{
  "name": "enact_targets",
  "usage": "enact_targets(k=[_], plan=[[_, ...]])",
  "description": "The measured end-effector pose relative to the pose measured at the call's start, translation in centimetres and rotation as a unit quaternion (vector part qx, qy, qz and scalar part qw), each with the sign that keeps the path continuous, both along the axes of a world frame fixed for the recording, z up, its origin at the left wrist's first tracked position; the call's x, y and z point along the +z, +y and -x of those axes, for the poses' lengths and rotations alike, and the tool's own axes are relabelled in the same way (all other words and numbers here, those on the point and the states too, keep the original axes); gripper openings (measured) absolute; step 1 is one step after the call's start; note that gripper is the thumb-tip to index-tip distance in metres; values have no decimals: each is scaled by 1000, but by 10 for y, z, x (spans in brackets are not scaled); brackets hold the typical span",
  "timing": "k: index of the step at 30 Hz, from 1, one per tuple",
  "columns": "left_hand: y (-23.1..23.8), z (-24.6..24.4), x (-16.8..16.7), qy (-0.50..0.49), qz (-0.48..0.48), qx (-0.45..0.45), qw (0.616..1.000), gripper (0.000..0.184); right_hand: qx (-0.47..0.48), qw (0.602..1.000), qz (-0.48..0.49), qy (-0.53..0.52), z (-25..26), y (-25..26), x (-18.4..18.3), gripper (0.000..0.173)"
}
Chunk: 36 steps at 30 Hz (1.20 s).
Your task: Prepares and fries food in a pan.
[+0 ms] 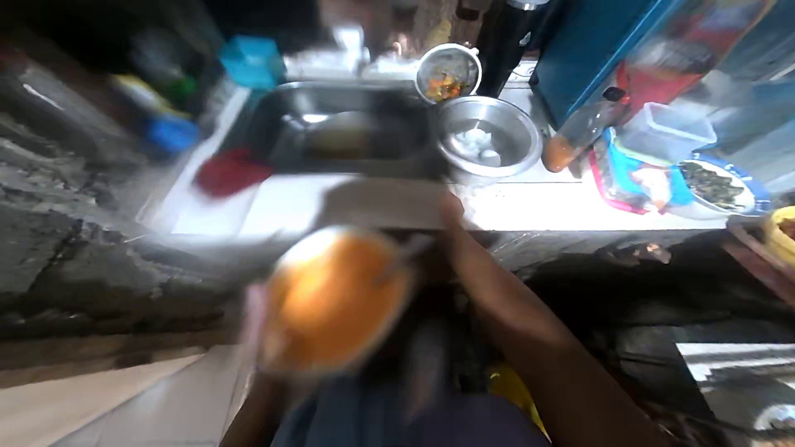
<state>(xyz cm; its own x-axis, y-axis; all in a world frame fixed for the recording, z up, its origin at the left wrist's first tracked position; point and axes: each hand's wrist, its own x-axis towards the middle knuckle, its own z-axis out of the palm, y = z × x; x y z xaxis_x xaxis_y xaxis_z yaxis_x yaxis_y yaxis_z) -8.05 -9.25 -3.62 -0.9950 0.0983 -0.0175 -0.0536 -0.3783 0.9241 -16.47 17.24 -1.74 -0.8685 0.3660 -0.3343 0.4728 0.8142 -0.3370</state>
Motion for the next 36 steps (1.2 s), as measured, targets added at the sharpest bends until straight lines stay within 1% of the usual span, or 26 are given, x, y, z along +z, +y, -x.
enact_targets(k=[2,3,4,6,7,9,10,11,12,13,14,15,16,17,18,19,20,21,23,26,28,32,36], plan=[[7,-1,14,-29,14,11,999,60,-4,1000,2,12,1,1,0,28],[8,1,14,-32,11,9,999,60,4,1000,-9,14,1,1,1,27],[8,3,10,-20,4,1,1000,59,10,1000,-20,13,1,1,4,26],[2,10,-9,45,-31,-49,997,59,16,999,-31,26,-2,-1,20,27],[6,9,-2,34,-27,-47,998,59,19,997,-29,62,-6,0,27,26],[22,7,23,-28,-6,-15,999,56,7,989,-16,147,-13,8,42,25],[28,7,32,-52,9,-5,999,56,-3,986,-4,169,-17,15,53,26],[33,8,37,-53,12,-14,998,56,-6,984,-6,180,-24,22,69,27],[36,9,38,-42,9,-31,999,57,-4,972,-1,235,-36,30,81,25],[42,9,40,-38,4,-42,998,57,-2,952,18,307,-49,39,89,19],[53,7,49,-58,12,-31,998,55,1,927,49,371,-65,48,96,15],[64,3,60,-85,25,-27,996,53,-1,904,107,415,-81,55,103,17],[72,1,67,-96,30,-47,994,51,1,877,184,443,-98,59,110,32],[72,3,60,-68,7,-102,992,49,6,850,259,459,-114,61,116,48],[74,4,56,-29,-14,-158,987,49,19,825,309,473,-128,64,120,58],[81,4,57,2,-19,-204,979,48,34,806,333,488,-139,66,122,59],[89,3,60,19,-15,-236,972,47,46,794,339,502,-149,66,122,51],[96,1,64,23,-7,-257,966,46,51,791,334,510,-159,65,121,38],[111,-7,72,-16,32,-272,962,47,49,798,314,512,-176,61,121,18],[132,-16,79,-69,61,-283,955,48,48,828,231,509,-198,58,118,7],[146,-21,80,-82,58,-295,950,48,44,843,181,505,-211,62,115,7],[167,-31,82,-76,59,-330,939,49,10,882,123,454,-235,72,116,7],[184,-38,77,-19,12,-369,929,44,2,904,35,427,-252,79,118,9]])
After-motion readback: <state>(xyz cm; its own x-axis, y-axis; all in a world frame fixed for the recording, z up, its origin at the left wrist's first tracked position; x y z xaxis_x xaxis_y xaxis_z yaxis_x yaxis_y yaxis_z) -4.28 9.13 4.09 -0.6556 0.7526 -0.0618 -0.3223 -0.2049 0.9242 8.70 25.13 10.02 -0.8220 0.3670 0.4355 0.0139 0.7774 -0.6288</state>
